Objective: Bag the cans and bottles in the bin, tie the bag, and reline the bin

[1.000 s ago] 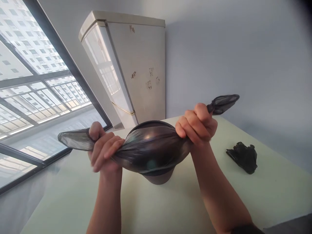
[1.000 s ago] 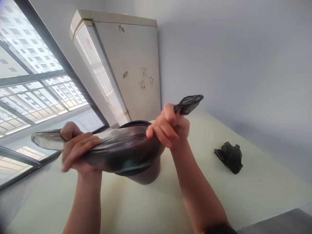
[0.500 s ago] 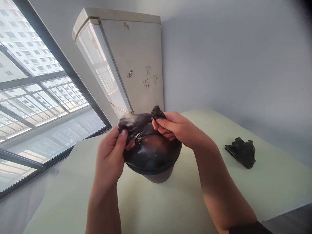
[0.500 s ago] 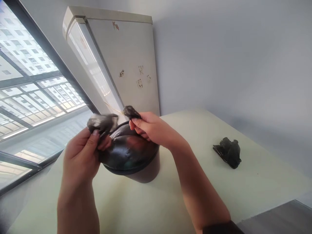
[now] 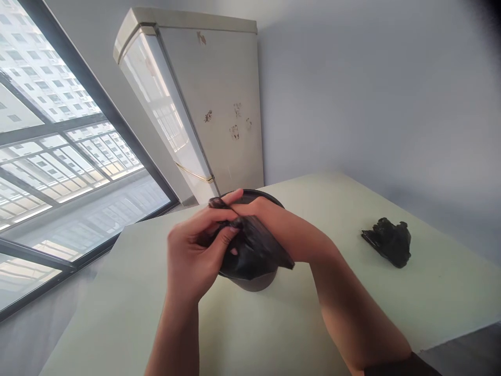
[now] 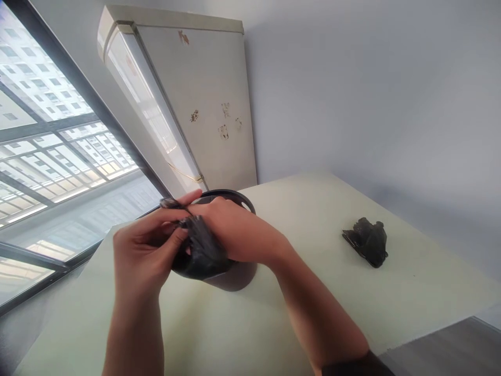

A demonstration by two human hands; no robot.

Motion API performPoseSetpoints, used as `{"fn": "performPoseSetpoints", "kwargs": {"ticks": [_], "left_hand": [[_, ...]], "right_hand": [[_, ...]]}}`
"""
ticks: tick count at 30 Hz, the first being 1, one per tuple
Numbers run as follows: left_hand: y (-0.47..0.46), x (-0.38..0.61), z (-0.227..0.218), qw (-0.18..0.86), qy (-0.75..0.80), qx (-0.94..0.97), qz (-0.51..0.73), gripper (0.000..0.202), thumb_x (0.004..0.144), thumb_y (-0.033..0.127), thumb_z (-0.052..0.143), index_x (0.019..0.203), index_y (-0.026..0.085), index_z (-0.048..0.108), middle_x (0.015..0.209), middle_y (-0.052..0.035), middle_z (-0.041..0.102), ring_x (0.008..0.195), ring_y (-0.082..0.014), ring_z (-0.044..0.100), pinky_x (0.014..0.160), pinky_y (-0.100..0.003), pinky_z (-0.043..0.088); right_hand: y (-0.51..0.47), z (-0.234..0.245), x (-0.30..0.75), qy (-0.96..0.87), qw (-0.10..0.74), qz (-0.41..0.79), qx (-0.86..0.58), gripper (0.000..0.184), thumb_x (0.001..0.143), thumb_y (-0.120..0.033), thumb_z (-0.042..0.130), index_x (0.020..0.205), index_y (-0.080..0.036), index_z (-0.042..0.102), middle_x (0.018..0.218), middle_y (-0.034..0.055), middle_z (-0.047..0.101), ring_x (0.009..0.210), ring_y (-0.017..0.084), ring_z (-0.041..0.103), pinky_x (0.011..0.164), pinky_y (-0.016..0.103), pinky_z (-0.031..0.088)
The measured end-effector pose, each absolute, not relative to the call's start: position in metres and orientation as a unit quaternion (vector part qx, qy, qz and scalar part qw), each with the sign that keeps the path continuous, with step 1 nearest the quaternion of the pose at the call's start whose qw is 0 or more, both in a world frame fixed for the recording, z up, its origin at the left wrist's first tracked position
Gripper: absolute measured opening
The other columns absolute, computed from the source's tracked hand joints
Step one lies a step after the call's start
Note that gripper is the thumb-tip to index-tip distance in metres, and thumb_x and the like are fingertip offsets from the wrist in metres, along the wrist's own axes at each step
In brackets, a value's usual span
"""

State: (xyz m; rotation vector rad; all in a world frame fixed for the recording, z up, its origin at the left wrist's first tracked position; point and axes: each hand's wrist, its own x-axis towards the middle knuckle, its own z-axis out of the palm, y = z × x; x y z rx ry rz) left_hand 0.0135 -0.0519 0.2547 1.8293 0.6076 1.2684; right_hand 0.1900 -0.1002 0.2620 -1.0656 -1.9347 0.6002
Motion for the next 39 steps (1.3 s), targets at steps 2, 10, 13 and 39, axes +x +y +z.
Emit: {"fn": "performPoseSetpoints", "kwargs": {"ticks": [2, 10, 13, 39], "left_hand": [[-0.054, 0.014, 0.253, 0.386, 0.283, 0.696, 0.536, 0.003, 0.087, 0.025, 0.080, 0.086, 0.022, 0.081, 0.099, -0.0059, 0.081, 0.054, -0.0132, 0.065, 0.046, -0.026, 0.054], [-0.057, 0.016, 0.252, 0.300, 0.348, 0.689, 0.561, 0.017, 0.088, 0.030, 0.082, 0.104, 0.025, 0.084, 0.090, -0.0015, 0.080, 0.079, -0.0179, 0.074, 0.069, -0.027, 0.062], [-0.062, 0.018, 0.257, 0.329, 0.302, 0.708, 0.546, 0.019, 0.090, 0.031, 0.080, 0.108, 0.025, 0.081, 0.085, -0.0010, 0.075, 0.074, -0.0151, 0.070, 0.064, -0.024, 0.059], [-0.057, 0.021, 0.244, 0.138, 0.259, 0.771, 0.565, 0.026, 0.090, 0.016, 0.076, 0.106, 0.034, 0.085, 0.077, -0.0001, 0.057, 0.068, -0.0146, 0.054, 0.061, -0.029, 0.045]], "right_hand": [[-0.103, 0.263, 0.189, -0.755, 0.441, 0.247, -0.418, 0.020, 0.089, -0.015, 0.065, 0.107, -0.023, 0.066, 0.101, 0.0034, 0.072, 0.094, 0.021, 0.065, 0.083, 0.033, 0.051], [-0.100, 0.273, 0.187, -0.684, 0.550, 0.269, -0.395, 0.015, 0.100, -0.037, 0.064, 0.105, -0.024, 0.064, 0.098, 0.0011, 0.068, 0.089, 0.017, 0.062, 0.084, 0.031, 0.050], [-0.096, 0.271, 0.183, -0.637, 0.587, 0.262, -0.425, 0.027, 0.105, -0.044, 0.055, 0.091, -0.022, 0.061, 0.083, -0.0001, 0.062, 0.078, 0.016, 0.057, 0.075, 0.029, 0.047], [-0.105, 0.272, 0.183, -0.564, 0.635, 0.343, -0.402, 0.033, 0.096, -0.040, 0.068, 0.124, -0.029, 0.054, 0.106, 0.0010, 0.055, 0.070, 0.010, 0.052, 0.063, 0.025, 0.047]]}}
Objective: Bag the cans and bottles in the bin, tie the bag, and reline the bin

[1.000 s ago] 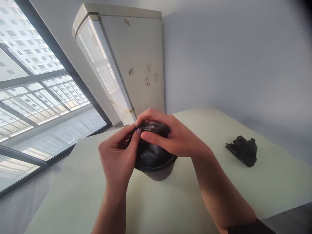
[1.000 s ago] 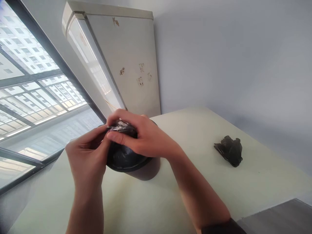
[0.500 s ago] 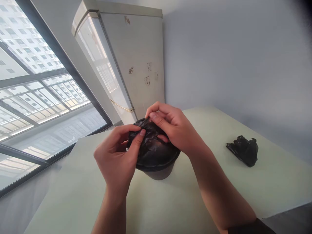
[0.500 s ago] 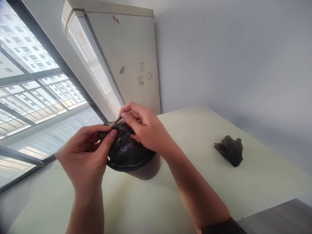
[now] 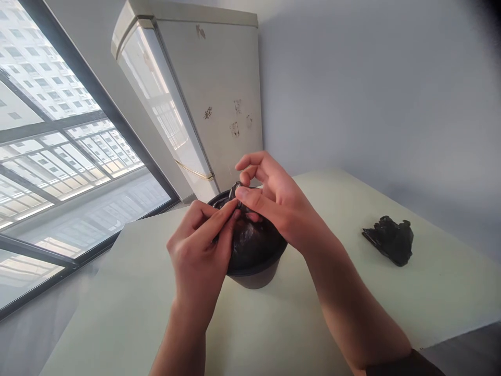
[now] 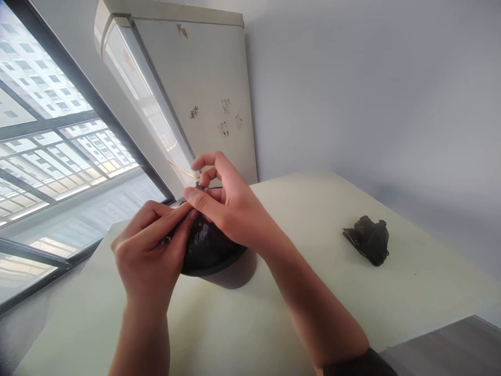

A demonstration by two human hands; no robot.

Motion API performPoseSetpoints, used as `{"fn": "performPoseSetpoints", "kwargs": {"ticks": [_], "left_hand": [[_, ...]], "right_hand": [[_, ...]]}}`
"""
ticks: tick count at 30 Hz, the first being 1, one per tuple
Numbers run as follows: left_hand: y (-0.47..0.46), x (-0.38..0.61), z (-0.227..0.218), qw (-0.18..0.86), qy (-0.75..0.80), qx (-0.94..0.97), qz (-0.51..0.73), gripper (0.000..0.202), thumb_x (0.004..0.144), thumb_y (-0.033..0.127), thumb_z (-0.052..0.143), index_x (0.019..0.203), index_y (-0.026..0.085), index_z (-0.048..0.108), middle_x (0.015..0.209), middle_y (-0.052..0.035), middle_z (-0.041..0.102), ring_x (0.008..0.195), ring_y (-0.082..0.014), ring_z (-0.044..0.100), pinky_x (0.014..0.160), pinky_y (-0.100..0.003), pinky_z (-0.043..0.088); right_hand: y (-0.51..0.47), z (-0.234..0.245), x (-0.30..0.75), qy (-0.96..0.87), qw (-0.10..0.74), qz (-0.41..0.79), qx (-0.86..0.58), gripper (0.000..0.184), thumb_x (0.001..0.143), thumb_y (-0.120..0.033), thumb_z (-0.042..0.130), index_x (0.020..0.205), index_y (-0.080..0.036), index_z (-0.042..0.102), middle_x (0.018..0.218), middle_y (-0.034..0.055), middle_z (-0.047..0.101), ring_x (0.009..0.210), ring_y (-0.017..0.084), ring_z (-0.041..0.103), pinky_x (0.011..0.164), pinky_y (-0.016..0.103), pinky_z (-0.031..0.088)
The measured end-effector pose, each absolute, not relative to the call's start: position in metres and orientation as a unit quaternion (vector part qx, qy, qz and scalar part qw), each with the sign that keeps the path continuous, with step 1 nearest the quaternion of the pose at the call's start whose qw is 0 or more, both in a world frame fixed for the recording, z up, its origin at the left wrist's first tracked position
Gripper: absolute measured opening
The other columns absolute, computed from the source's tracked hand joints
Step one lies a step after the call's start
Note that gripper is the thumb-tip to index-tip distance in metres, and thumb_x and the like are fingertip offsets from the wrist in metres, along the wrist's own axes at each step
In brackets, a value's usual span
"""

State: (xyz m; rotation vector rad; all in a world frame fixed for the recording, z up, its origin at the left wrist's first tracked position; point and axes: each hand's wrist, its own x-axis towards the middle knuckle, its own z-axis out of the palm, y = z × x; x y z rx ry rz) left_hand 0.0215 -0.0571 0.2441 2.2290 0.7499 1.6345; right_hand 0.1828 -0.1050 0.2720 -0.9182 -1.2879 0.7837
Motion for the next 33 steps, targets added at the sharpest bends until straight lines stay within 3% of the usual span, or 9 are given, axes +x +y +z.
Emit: {"fn": "performPoseSetpoints", "kwargs": {"ticks": [3, 6, 9, 15, 18, 24, 33], "left_hand": [[-0.054, 0.022, 0.246, 0.129, 0.271, 0.786, 0.540, 0.019, 0.094, 0.016, 0.070, 0.099, 0.028, 0.083, 0.082, -0.0019, 0.058, 0.072, -0.0155, 0.054, 0.065, -0.030, 0.045], [-0.052, 0.021, 0.247, 0.119, 0.290, 0.783, 0.537, 0.017, 0.097, 0.015, 0.065, 0.092, 0.024, 0.078, 0.086, -0.0030, 0.059, 0.076, -0.0164, 0.054, 0.070, -0.029, 0.045], [-0.051, 0.017, 0.249, 0.118, 0.320, 0.753, 0.563, 0.017, 0.100, 0.019, 0.063, 0.087, 0.022, 0.072, 0.088, -0.0030, 0.058, 0.078, -0.0169, 0.053, 0.072, -0.029, 0.043], [-0.047, 0.008, 0.257, 0.309, 0.324, 0.752, 0.485, 0.034, 0.106, 0.039, 0.057, 0.078, 0.020, 0.064, 0.073, -0.0013, 0.055, 0.069, -0.0151, 0.049, 0.063, -0.028, 0.039], [-0.046, 0.005, 0.260, 0.342, 0.306, 0.754, 0.470, 0.036, 0.103, 0.041, 0.062, 0.075, 0.019, 0.065, 0.071, -0.0013, 0.055, 0.067, -0.0141, 0.049, 0.060, -0.027, 0.038], [-0.043, -0.003, 0.261, 0.377, 0.298, 0.718, 0.504, 0.012, 0.090, 0.033, 0.080, 0.098, 0.024, 0.082, 0.084, -0.0019, 0.071, 0.076, -0.0153, 0.065, 0.065, -0.026, 0.049], [-0.027, -0.012, 0.257, 0.404, 0.310, 0.663, 0.549, 0.013, 0.078, 0.029, 0.088, 0.091, 0.024, 0.085, 0.087, -0.0032, 0.076, 0.080, -0.0170, 0.070, 0.069, -0.029, 0.058]], "right_hand": [[-0.106, 0.271, 0.188, -0.589, 0.629, 0.321, -0.393, 0.026, 0.097, -0.033, 0.065, 0.120, -0.029, 0.055, 0.109, 0.0015, 0.053, 0.074, 0.011, 0.053, 0.066, 0.027, 0.049], [-0.106, 0.271, 0.194, -0.635, 0.598, 0.267, -0.410, 0.010, 0.097, -0.031, 0.066, 0.104, -0.025, 0.066, 0.101, 0.0027, 0.053, 0.080, 0.015, 0.052, 0.069, 0.029, 0.050], [-0.106, 0.269, 0.195, -0.669, 0.559, 0.175, -0.457, 0.015, 0.096, -0.032, 0.068, 0.086, -0.022, 0.074, 0.094, 0.0042, 0.049, 0.084, 0.017, 0.051, 0.074, 0.033, 0.051], [-0.103, 0.267, 0.184, -0.688, 0.532, 0.106, -0.482, 0.014, 0.097, -0.033, 0.069, 0.104, -0.024, 0.078, 0.104, 0.0061, 0.050, 0.087, 0.019, 0.053, 0.080, 0.036, 0.052], [-0.101, 0.266, 0.181, -0.711, 0.519, 0.111, -0.462, 0.009, 0.094, -0.029, 0.073, 0.100, -0.023, 0.076, 0.105, 0.0054, 0.054, 0.085, 0.017, 0.053, 0.078, 0.034, 0.051], [-0.100, 0.266, 0.187, -0.690, 0.546, 0.084, -0.467, 0.013, 0.096, -0.023, 0.069, 0.083, -0.020, 0.072, 0.099, 0.0039, 0.057, 0.080, 0.015, 0.054, 0.074, 0.032, 0.047], [-0.105, 0.269, 0.198, -0.682, 0.505, 0.087, -0.522, 0.015, 0.095, -0.024, 0.070, 0.080, -0.021, 0.072, 0.101, 0.0046, 0.061, 0.079, 0.016, 0.054, 0.071, 0.032, 0.045]]}}
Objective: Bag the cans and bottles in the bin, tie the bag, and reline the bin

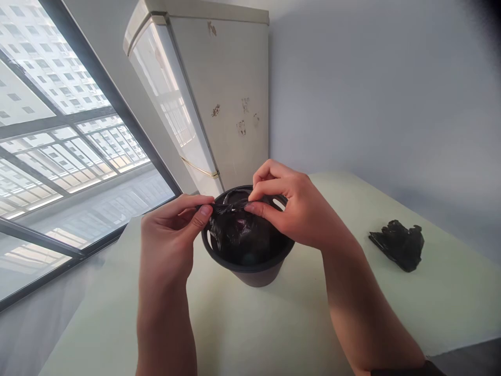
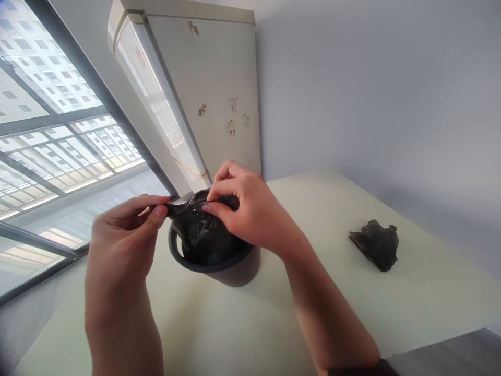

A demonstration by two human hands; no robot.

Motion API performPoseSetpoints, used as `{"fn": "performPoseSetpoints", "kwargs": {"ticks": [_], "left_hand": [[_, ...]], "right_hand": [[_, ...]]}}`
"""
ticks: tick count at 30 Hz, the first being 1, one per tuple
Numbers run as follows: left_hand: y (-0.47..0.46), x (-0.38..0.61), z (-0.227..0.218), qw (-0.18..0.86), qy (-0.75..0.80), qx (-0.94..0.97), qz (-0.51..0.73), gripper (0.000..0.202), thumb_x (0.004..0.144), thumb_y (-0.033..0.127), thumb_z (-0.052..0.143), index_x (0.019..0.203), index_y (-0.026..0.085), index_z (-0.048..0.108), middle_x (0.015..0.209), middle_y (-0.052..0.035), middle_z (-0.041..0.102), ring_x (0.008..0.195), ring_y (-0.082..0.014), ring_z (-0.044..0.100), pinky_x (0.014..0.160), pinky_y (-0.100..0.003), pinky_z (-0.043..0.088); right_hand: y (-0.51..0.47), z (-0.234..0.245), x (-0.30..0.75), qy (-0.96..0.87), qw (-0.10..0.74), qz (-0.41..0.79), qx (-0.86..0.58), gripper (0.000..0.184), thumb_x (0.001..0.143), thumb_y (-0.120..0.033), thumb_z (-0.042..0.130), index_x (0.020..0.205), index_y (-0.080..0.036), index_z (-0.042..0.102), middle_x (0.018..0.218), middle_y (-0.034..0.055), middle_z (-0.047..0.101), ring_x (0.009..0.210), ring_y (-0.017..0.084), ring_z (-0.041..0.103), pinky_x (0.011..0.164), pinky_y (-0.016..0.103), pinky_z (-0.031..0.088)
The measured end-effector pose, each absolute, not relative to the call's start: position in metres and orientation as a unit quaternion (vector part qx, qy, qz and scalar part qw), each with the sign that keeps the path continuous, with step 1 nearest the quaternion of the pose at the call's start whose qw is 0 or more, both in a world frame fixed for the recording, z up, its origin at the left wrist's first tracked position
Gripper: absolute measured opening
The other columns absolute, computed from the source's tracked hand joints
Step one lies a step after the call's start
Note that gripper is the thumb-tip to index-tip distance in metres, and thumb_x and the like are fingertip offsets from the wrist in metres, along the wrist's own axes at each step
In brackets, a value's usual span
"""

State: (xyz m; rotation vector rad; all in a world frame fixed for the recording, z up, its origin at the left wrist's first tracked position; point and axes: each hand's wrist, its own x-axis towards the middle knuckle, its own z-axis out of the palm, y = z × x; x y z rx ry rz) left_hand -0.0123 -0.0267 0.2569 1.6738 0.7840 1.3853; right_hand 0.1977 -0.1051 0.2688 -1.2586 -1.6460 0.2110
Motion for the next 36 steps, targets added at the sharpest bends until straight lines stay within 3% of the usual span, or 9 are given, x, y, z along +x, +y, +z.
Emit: {"fn": "performPoseSetpoints", "kwargs": {"ticks": [8, 14, 21, 28, 32, 36], "left_hand": [[-0.005, -0.021, 0.253, 0.325, 0.406, 0.647, 0.558, 0.020, 0.070, 0.033, 0.090, 0.087, 0.024, 0.084, 0.080, -0.0034, 0.076, 0.076, -0.0182, 0.069, 0.070, -0.031, 0.057], [0.016, -0.033, 0.244, 0.255, 0.507, 0.686, 0.455, 0.020, 0.075, 0.038, 0.084, 0.091, 0.026, 0.085, 0.073, -0.0022, 0.072, 0.064, -0.0157, 0.059, 0.057, -0.030, 0.044], [0.020, -0.040, 0.243, 0.128, 0.583, 0.704, 0.384, 0.015, 0.080, 0.033, 0.074, 0.089, 0.029, 0.085, 0.079, -0.0030, 0.074, 0.069, -0.0215, 0.065, 0.068, -0.038, 0.049], [0.022, -0.044, 0.244, 0.124, 0.577, 0.709, 0.385, 0.014, 0.080, 0.033, 0.075, 0.088, 0.029, 0.085, 0.076, -0.0030, 0.073, 0.070, -0.0221, 0.066, 0.070, -0.038, 0.052], [0.001, -0.028, 0.252, 0.214, 0.492, 0.712, 0.453, 0.017, 0.080, 0.036, 0.080, 0.094, 0.027, 0.085, 0.076, -0.0024, 0.074, 0.072, -0.0201, 0.070, 0.068, -0.033, 0.056], [-0.027, -0.008, 0.260, 0.306, 0.386, 0.731, 0.472, 0.019, 0.081, 0.036, 0.083, 0.097, 0.025, 0.085, 0.085, -0.0035, 0.079, 0.079, -0.0212, 0.075, 0.072, -0.032, 0.061]], "right_hand": [[-0.102, 0.263, 0.229, -0.622, 0.443, 0.036, -0.645, 0.018, 0.091, -0.030, 0.073, 0.075, -0.021, 0.075, 0.100, 0.0045, 0.063, 0.067, 0.013, 0.047, 0.062, 0.033, 0.037], [-0.099, 0.256, 0.243, -0.585, 0.358, 0.004, -0.728, 0.015, 0.089, -0.024, 0.074, 0.075, -0.023, 0.077, 0.099, 0.0050, 0.065, 0.079, 0.018, 0.055, 0.066, 0.034, 0.038], [-0.105, 0.259, 0.236, -0.552, 0.298, -0.043, -0.777, 0.017, 0.088, -0.017, 0.068, 0.073, -0.022, 0.076, 0.097, 0.0064, 0.067, 0.084, 0.022, 0.060, 0.070, 0.036, 0.042], [-0.113, 0.259, 0.245, -0.523, 0.328, -0.066, -0.784, 0.019, 0.086, -0.023, 0.068, 0.068, -0.022, 0.073, 0.086, 0.0066, 0.069, 0.068, 0.019, 0.056, 0.064, 0.035, 0.041], [-0.113, 0.267, 0.227, -0.519, 0.440, -0.073, -0.730, 0.016, 0.090, -0.023, 0.065, 0.076, -0.022, 0.073, 0.074, 0.0035, 0.068, 0.066, 0.018, 0.058, 0.070, 0.035, 0.046], [-0.112, 0.273, 0.191, -0.586, 0.523, 0.046, -0.617, 0.015, 0.095, -0.026, 0.062, 0.088, -0.022, 0.075, 0.079, 0.0026, 0.073, 0.073, 0.018, 0.066, 0.070, 0.030, 0.049]]}}
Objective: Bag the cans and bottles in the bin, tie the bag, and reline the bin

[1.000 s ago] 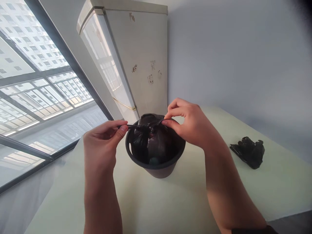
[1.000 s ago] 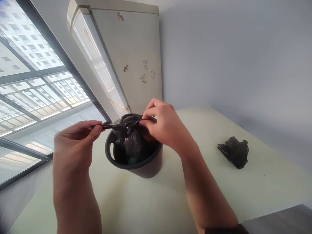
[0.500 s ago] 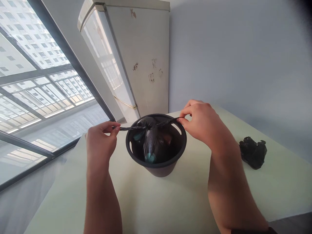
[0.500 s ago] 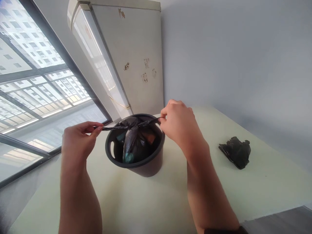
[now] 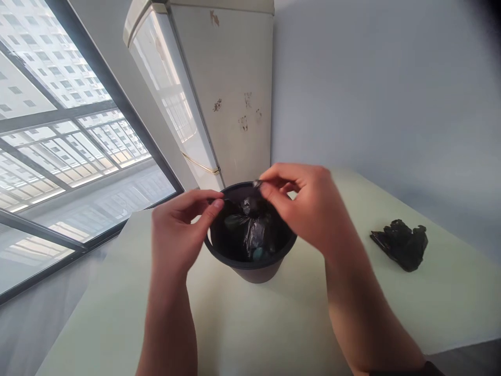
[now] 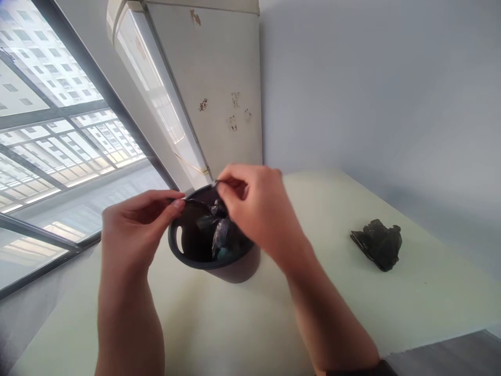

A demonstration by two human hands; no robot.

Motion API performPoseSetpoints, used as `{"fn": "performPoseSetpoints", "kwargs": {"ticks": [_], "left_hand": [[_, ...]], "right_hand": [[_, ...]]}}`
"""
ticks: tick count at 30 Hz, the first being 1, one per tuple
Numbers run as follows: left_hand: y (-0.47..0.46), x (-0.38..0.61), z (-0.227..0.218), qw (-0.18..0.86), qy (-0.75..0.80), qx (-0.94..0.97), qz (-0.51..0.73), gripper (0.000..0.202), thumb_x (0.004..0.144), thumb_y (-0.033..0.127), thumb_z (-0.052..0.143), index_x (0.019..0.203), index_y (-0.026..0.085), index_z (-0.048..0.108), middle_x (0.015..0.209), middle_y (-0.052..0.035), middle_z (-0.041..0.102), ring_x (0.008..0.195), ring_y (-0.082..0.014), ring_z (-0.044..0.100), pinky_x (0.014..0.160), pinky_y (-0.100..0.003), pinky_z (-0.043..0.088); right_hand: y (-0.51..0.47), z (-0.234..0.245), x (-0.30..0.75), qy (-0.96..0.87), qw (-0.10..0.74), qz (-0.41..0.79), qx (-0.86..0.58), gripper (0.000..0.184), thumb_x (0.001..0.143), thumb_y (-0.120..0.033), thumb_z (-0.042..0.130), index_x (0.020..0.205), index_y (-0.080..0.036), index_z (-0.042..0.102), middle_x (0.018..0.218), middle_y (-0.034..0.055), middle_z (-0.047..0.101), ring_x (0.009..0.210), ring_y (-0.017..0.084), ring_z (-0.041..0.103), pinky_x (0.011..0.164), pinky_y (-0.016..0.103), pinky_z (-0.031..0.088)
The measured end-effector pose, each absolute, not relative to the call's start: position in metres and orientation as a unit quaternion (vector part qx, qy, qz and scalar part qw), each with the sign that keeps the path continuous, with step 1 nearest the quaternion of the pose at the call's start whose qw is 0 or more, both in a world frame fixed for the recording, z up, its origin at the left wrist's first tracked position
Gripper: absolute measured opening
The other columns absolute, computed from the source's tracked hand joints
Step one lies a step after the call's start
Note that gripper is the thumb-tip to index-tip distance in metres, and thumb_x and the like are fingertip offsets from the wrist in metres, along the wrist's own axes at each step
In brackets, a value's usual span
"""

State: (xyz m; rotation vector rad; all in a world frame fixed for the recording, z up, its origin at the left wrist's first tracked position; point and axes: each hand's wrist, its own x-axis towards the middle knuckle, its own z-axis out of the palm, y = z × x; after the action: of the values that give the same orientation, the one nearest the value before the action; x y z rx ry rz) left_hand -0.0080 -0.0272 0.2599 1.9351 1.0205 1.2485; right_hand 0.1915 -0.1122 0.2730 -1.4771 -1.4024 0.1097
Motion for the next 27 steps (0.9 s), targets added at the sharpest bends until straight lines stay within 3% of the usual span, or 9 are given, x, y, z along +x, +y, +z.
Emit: {"fn": "performPoseSetpoints", "kwargs": {"ticks": [6, 11, 14, 16, 19, 22, 27], "left_hand": [[-0.042, 0.007, 0.258, 0.319, 0.369, 0.755, 0.439, 0.018, 0.079, 0.029, 0.082, 0.097, 0.026, 0.085, 0.083, -0.0018, 0.078, 0.078, -0.0224, 0.075, 0.068, -0.033, 0.061], [-0.043, 0.009, 0.262, 0.297, 0.361, 0.733, 0.494, 0.010, 0.081, 0.030, 0.078, 0.086, 0.025, 0.085, 0.084, -0.0023, 0.078, 0.078, -0.0220, 0.073, 0.067, -0.033, 0.059], [-0.050, 0.010, 0.266, 0.281, 0.341, 0.738, 0.510, 0.009, 0.082, 0.032, 0.079, 0.083, 0.025, 0.083, 0.084, -0.0030, 0.078, 0.080, -0.0212, 0.072, 0.067, -0.032, 0.059], [-0.055, 0.010, 0.267, 0.276, 0.330, 0.746, 0.508, 0.011, 0.083, 0.034, 0.080, 0.081, 0.024, 0.082, 0.084, -0.0037, 0.077, 0.081, -0.0218, 0.073, 0.066, -0.032, 0.059], [-0.058, 0.008, 0.265, 0.302, 0.324, 0.737, 0.511, 0.024, 0.079, 0.038, 0.084, 0.099, 0.025, 0.080, 0.093, -0.0037, 0.076, 0.087, -0.0230, 0.074, 0.069, -0.033, 0.061], [-0.053, 0.005, 0.261, 0.323, 0.314, 0.716, 0.533, 0.051, 0.080, 0.039, 0.085, 0.128, 0.030, 0.070, 0.111, -0.0036, 0.075, 0.101, -0.0244, 0.073, 0.081, -0.037, 0.063], [-0.047, 0.006, 0.260, 0.276, 0.378, 0.713, 0.521, 0.033, 0.096, 0.043, 0.069, 0.128, 0.033, 0.067, 0.129, -0.0028, 0.071, 0.122, -0.0298, 0.067, 0.099, -0.048, 0.058]], "right_hand": [[-0.115, 0.277, 0.170, -0.666, 0.503, 0.180, -0.521, 0.024, 0.099, -0.022, 0.055, 0.101, -0.026, 0.078, 0.095, 0.0027, 0.076, 0.086, 0.019, 0.068, 0.076, 0.031, 0.054], [-0.114, 0.274, 0.186, -0.675, 0.479, 0.166, -0.536, 0.029, 0.093, -0.022, 0.064, 0.119, -0.029, 0.075, 0.097, 0.0034, 0.071, 0.088, 0.019, 0.065, 0.077, 0.033, 0.053], [-0.107, 0.268, 0.188, -0.718, 0.399, 0.202, -0.534, 0.019, 0.089, -0.027, 0.074, 0.108, -0.026, 0.075, 0.081, -0.0012, 0.065, 0.074, 0.016, 0.059, 0.067, 0.029, 0.047], [-0.103, 0.264, 0.184, -0.741, 0.372, 0.219, -0.514, 0.008, 0.094, -0.023, 0.065, 0.094, -0.023, 0.074, 0.076, -0.0024, 0.065, 0.070, 0.014, 0.057, 0.066, 0.028, 0.044], [-0.099, 0.262, 0.178, -0.721, 0.420, 0.198, -0.514, 0.025, 0.099, -0.014, 0.050, 0.087, -0.019, 0.071, 0.081, -0.0013, 0.069, 0.075, 0.013, 0.059, 0.071, 0.027, 0.043], [-0.099, 0.265, 0.178, -0.674, 0.493, 0.175, -0.521, 0.022, 0.104, -0.027, 0.052, 0.094, -0.019, 0.071, 0.087, -0.0001, 0.070, 0.083, 0.015, 0.062, 0.076, 0.027, 0.046], [-0.107, 0.271, 0.183, -0.587, 0.585, 0.156, -0.537, 0.031, 0.109, -0.047, 0.046, 0.113, -0.025, 0.068, 0.098, 0.0043, 0.070, 0.094, 0.020, 0.066, 0.082, 0.032, 0.053]]}}
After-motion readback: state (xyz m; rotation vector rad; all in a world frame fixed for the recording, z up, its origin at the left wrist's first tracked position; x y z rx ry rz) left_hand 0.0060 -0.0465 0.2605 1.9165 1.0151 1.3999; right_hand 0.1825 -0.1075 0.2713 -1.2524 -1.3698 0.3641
